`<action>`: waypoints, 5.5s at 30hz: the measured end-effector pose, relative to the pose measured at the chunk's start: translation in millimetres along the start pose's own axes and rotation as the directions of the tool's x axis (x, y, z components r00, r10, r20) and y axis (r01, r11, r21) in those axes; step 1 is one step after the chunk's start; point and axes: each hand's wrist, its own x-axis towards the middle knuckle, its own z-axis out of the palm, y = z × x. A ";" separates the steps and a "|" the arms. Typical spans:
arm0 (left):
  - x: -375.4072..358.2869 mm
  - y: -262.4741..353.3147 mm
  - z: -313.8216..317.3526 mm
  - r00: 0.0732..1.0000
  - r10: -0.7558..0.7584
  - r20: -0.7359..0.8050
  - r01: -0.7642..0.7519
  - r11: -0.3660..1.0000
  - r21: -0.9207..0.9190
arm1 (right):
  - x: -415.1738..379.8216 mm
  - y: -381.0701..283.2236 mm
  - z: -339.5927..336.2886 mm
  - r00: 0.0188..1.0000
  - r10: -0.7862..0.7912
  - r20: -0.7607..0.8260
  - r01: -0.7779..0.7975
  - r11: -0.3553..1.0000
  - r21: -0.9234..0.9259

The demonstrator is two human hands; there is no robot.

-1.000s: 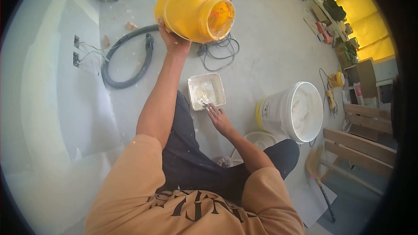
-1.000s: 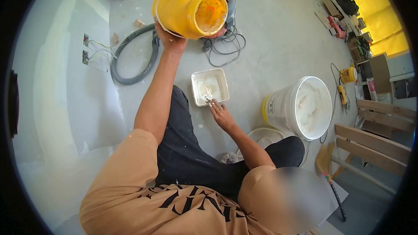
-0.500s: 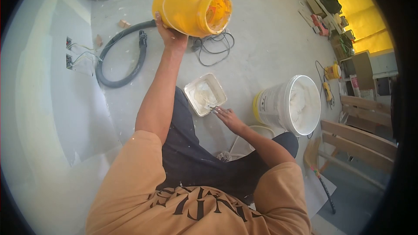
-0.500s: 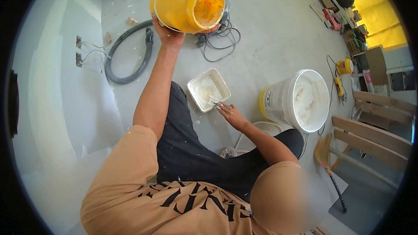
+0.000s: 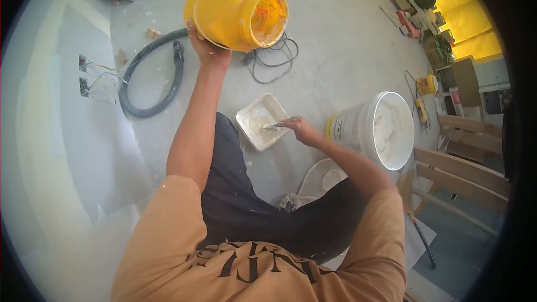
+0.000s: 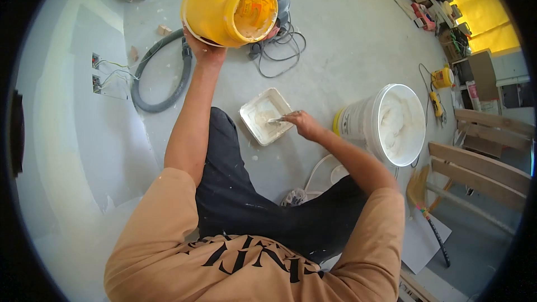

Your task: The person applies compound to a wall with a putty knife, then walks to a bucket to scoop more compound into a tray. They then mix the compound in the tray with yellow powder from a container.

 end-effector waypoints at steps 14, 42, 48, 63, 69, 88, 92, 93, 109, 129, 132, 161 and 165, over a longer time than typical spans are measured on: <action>-2.7 -44.0 14.5 0.968 -0.219 0.120 0.247 0.906 -0.344 | -35.4 -9.0 25.9 0.990 -0.115 0.086 0.138 0.921 -0.364; 26.9 -51.1 -24.0 0.983 0.054 0.177 -0.137 0.855 0.500 | -117.5 -14.4 90.3 0.988 0.151 -0.045 -0.157 0.926 -0.343; 33.7 -52.8 -32.9 0.940 0.133 0.313 -0.325 0.622 0.712 | -150.7 -8.3 94.3 0.985 0.166 -0.046 -0.172 0.934 -0.314; 35.4 -51.1 -41.1 0.872 0.086 0.482 -0.434 0.590 0.681 | -90.6 -67.2 -126.4 0.649 0.388 -0.655 -0.373 0.912 0.171; 28.4 -48.5 -25.6 0.918 -0.184 0.351 0.151 0.981 0.119 | -4.7 -177.7 -255.6 0.555 0.537 -0.635 -0.283 0.840 0.462; 32.5 -47.9 -44.1 0.979 -0.142 0.145 0.106 0.967 0.234 | 154.9 -156.5 -206.6 0.867 0.043 -0.496 -0.239 0.910 -0.339; 29.7 -50.2 -56.6 0.964 -0.202 0.171 0.168 0.966 0.194 | 169.5 -149.9 -203.8 0.828 -0.057 -0.558 -0.179 0.916 -0.360; 29.6 -50.5 -55.4 0.962 -0.214 0.171 0.178 0.963 0.202 | 176.1 -146.8 -198.5 0.842 -0.047 -0.538 -0.200 0.898 -0.391; 19.1 -56.2 -47.1 0.942 -0.251 0.221 0.181 0.938 0.294 | 217.0 -114.5 -150.7 0.683 0.229 -0.694 -0.411 0.905 -0.106; 29.2 -51.5 -30.5 0.999 0.018 0.026 -0.025 0.948 0.317 | 190.1 -56.1 -164.7 0.734 0.679 0.001 -0.039 0.042 0.998; 34.7 -47.2 -35.2 0.998 0.060 0.034 -0.068 0.937 0.344 | 182.1 -53.5 -172.3 0.755 0.656 0.021 0.114 -0.162 0.980; 11.2 -51.2 -27.7 0.906 -0.404 0.127 0.399 0.915 0.062 | -44.0 -87.8 -258.0 0.715 0.610 -0.342 0.364 0.092 0.927; -23.8 -97.4 -18.2 0.726 -0.654 0.214 0.666 0.746 0.017 | -74.9 -101.5 -222.4 0.540 0.754 -0.375 0.509 0.062 0.858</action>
